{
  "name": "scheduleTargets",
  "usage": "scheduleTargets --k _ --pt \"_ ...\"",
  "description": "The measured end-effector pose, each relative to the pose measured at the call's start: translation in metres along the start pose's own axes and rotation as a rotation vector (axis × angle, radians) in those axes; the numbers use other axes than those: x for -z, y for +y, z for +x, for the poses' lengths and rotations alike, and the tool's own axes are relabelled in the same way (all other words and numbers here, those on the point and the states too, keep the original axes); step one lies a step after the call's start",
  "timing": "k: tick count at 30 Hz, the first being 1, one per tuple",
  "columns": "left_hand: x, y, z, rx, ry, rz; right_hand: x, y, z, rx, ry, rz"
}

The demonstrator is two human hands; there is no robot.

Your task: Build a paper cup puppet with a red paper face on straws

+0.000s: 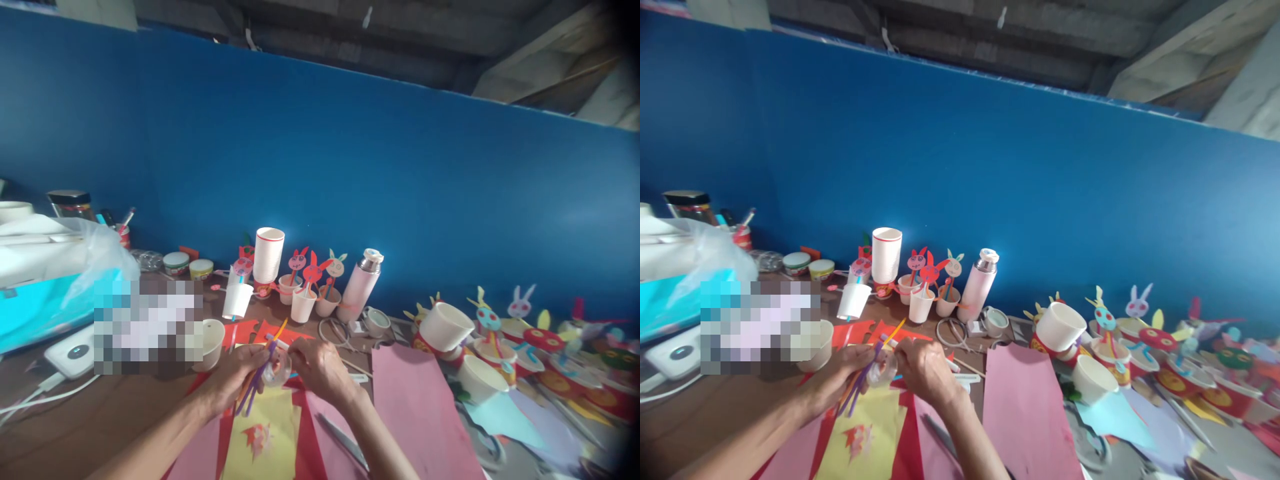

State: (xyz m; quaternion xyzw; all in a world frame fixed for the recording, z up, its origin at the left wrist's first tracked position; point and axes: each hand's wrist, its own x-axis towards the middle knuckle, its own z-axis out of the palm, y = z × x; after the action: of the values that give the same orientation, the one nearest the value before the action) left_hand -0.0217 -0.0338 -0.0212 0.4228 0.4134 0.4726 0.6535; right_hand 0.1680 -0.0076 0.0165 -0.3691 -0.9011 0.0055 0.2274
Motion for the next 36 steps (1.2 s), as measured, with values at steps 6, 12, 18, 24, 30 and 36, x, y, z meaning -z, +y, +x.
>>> scheduleTargets --k 6,12,18,24,30,36 --pt "-0.004 0.005 -0.003 0.004 0.009 0.003 0.013 0.002 0.001 -0.038 -0.091 0.280" --pt "-0.007 0.008 -0.005 -0.015 -0.014 0.028 0.003 0.002 -0.001 0.031 -0.031 0.134" --pt "-0.007 0.010 -0.006 -0.028 -0.054 0.042 -0.004 -0.002 -0.003 -0.024 -0.005 0.175" --pt "-0.005 0.010 -0.007 -0.006 -0.063 0.011 -0.004 -0.003 -0.001 -0.182 0.005 0.431" --pt "-0.002 0.010 -0.009 0.027 -0.030 -0.067 -0.011 0.015 0.000 -0.326 -0.162 0.895" --pt "-0.002 0.006 -0.007 0.014 -0.021 -0.073 -0.005 0.022 -0.004 -0.361 -0.291 1.208"
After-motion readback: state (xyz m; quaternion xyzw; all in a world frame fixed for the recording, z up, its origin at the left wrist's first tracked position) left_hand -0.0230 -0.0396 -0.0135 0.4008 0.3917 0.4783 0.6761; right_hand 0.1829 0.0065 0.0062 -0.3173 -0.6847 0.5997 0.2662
